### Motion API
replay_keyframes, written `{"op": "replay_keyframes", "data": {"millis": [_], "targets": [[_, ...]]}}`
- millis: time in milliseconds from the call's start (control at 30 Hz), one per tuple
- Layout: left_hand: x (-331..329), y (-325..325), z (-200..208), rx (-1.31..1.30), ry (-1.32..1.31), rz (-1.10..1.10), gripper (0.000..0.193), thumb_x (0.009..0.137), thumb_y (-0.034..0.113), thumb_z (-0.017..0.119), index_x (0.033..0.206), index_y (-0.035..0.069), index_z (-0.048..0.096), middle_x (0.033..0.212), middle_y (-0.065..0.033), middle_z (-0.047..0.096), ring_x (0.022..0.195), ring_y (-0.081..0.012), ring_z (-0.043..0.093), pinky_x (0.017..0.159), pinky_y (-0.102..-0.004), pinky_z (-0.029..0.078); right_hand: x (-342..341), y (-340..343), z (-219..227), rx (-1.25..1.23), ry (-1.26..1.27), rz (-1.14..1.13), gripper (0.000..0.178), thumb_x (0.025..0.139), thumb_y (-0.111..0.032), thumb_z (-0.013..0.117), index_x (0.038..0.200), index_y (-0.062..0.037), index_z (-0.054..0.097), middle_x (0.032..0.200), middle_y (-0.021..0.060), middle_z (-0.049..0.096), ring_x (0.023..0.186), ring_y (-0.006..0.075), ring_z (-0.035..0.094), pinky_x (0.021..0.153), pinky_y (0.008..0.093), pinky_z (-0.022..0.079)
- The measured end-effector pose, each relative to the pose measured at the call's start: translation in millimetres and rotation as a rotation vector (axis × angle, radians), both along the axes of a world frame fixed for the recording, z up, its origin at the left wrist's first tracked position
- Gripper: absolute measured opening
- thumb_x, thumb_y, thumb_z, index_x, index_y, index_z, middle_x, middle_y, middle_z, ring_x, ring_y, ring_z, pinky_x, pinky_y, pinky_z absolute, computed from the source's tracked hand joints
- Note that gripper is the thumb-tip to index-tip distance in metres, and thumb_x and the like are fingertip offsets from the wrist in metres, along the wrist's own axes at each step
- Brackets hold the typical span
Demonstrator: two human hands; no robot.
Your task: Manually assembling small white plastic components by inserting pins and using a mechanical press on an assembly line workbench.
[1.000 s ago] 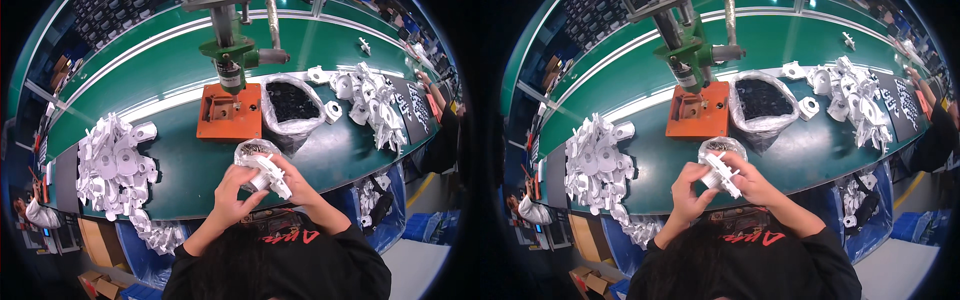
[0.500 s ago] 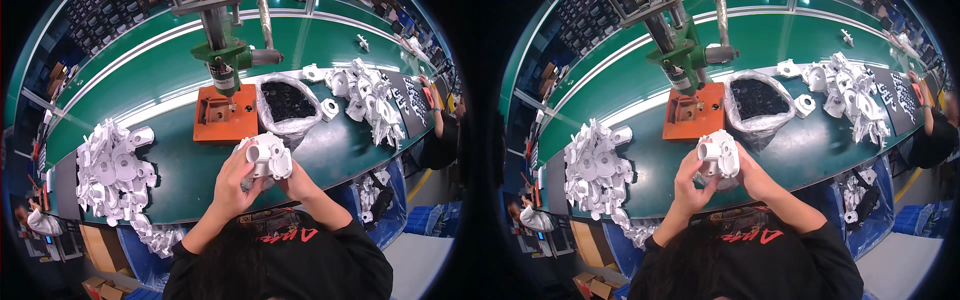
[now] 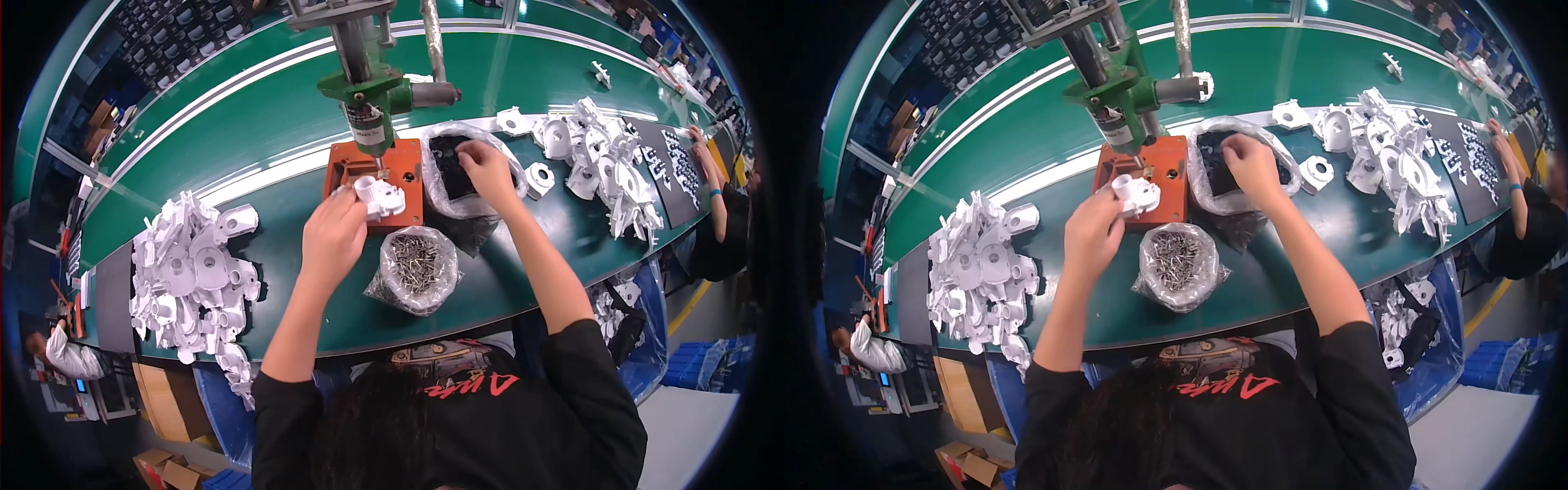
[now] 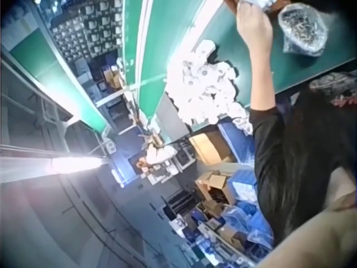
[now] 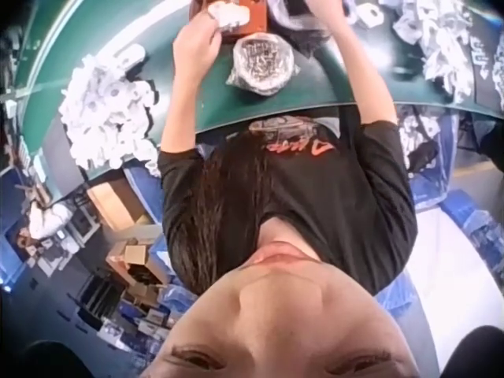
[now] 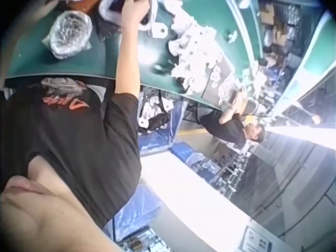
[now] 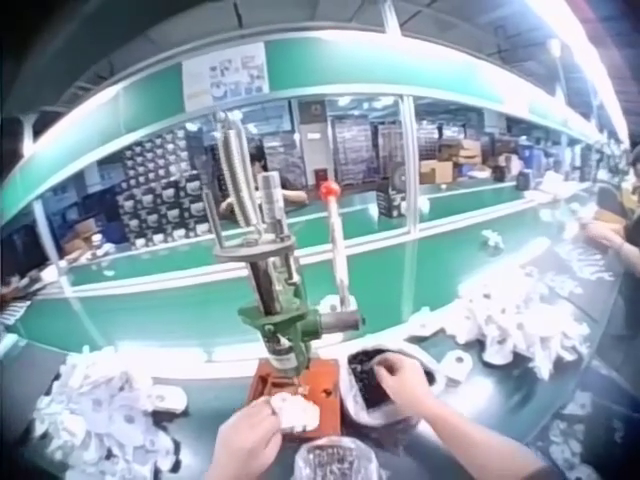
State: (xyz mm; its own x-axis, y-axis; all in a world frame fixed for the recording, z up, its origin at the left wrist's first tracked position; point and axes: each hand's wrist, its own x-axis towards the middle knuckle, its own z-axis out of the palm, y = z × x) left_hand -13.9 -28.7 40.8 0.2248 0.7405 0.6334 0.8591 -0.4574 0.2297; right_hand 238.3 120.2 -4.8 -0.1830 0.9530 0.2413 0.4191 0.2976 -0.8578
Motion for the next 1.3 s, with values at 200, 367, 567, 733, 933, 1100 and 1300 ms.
{"op": "replay_keyframes", "data": {"millis": [200, 367, 567, 733, 933, 1100, 1300], "targets": [[-12.2, 38.9, -8.9, -0.078, 0.129, 0.049, 0.02, 0.075, 0.001, 0.061, 0.093, 0.004, 0.056, 0.107, -0.0143, 0.062, 0.107, -0.0343, 0.059, 0.091, -0.0421, 0.049, -32.4, 43.9, -18.1, 0.392, -0.578, 0.011, 0.023, 0.082, -0.023, 0.062, 0.099, -0.0085, 0.068, 0.092, 0.0146, 0.068, 0.086, 0.0319, 0.065, 0.075, 0.0422, 0.051], [-13.9, 41.5, 0.7, -0.232, 0.068, 0.035, 0.015, 0.08, 0.009, 0.063, 0.093, 0.005, 0.058, 0.105, -0.0138, 0.062, 0.106, -0.0342, 0.059, 0.089, -0.0421, 0.049, -43.0, 46.1, -12.6, 0.324, -0.635, 0.019, 0.022, 0.083, -0.025, 0.06, 0.097, -0.0101, 0.068, 0.091, 0.0144, 0.068, 0.085, 0.034, 0.064, 0.075, 0.045, 0.051], [-19.5, 41.9, 0.4, -0.271, 0.049, 0.0, 0.016, 0.082, 0.017, 0.066, 0.092, 0.006, 0.059, 0.106, -0.0113, 0.062, 0.102, -0.0326, 0.06, 0.086, -0.0424, 0.048, -42.7, 44.6, -17.1, 0.372, -0.671, 0.026, 0.018, 0.085, -0.023, 0.057, 0.093, -0.0123, 0.069, 0.088, 0.0119, 0.067, 0.083, 0.0332, 0.064, 0.07, 0.0445, 0.051], [-20.8, 43.9, -5.6, -0.26, 0.045, -0.02, 0.015, 0.083, 0.017, 0.065, 0.091, 0.006, 0.059, 0.107, -0.0116, 0.061, 0.103, -0.0328, 0.059, 0.087, -0.0426, 0.048, -35.2, 32.4, -5.8, 0.523, -0.219, -0.079, 0.009, 0.081, -0.015, 0.065, 0.084, -0.0062, 0.066, 0.085, 0.0114, 0.061, 0.075, 0.0305, 0.064, 0.064, 0.0406, 0.051], [-25.0, 41.7, -11.5, -0.226, 0.078, -0.017, 0.013, 0.084, 0.015, 0.063, 0.088, 0.004, 0.056, 0.112, -0.0152, 0.06, 0.111, -0.0333, 0.056, 0.095, -0.0424, 0.045, -50.1, 3.8, 18.2, 0.289, 0.064, 0.182, 0.009, 0.082, -0.001, 0.067, 0.09, -0.0003, 0.065, 0.088, 0.0063, 0.063, 0.074, 0.0131, 0.062, 0.066, 0.0277, 0.049], [-18.3, 43.0, -21.9, -0.126, 0.027, -0.029, 0.015, 0.084, 0.014, 0.064, 0.086, 0.002, 0.056, 0.115, -0.0164, 0.059, 0.114, -0.0335, 0.054, 0.099, -0.0437, 0.042, -67.9, -20.3, 21.3, 0.172, 0.092, 0.327, 0.015, 0.083, -0.003, 0.064, 0.098, 0.0002, 0.066, 0.099, 0.0092, 0.07, 0.084, 0.0151, 0.065, 0.075, 0.0263, 0.052], [-23.8, 43.1, -29.5, -0.144, -0.049, -0.04, 0.013, 0.083, 0.012, 0.064, 0.084, 0.001, 0.057, 0.119, -0.0182, 0.06, 0.119, -0.0344, 0.052, 0.102, -0.0433, 0.042, -85.8, -22.5, 14.4, 0.143, 0.102, 0.353, 0.013, 0.081, -0.004, 0.066, 0.093, 0.0009, 0.068, 0.097, 0.0103, 0.069, 0.084, 0.019, 0.067, 0.076, 0.0293, 0.052]]}}
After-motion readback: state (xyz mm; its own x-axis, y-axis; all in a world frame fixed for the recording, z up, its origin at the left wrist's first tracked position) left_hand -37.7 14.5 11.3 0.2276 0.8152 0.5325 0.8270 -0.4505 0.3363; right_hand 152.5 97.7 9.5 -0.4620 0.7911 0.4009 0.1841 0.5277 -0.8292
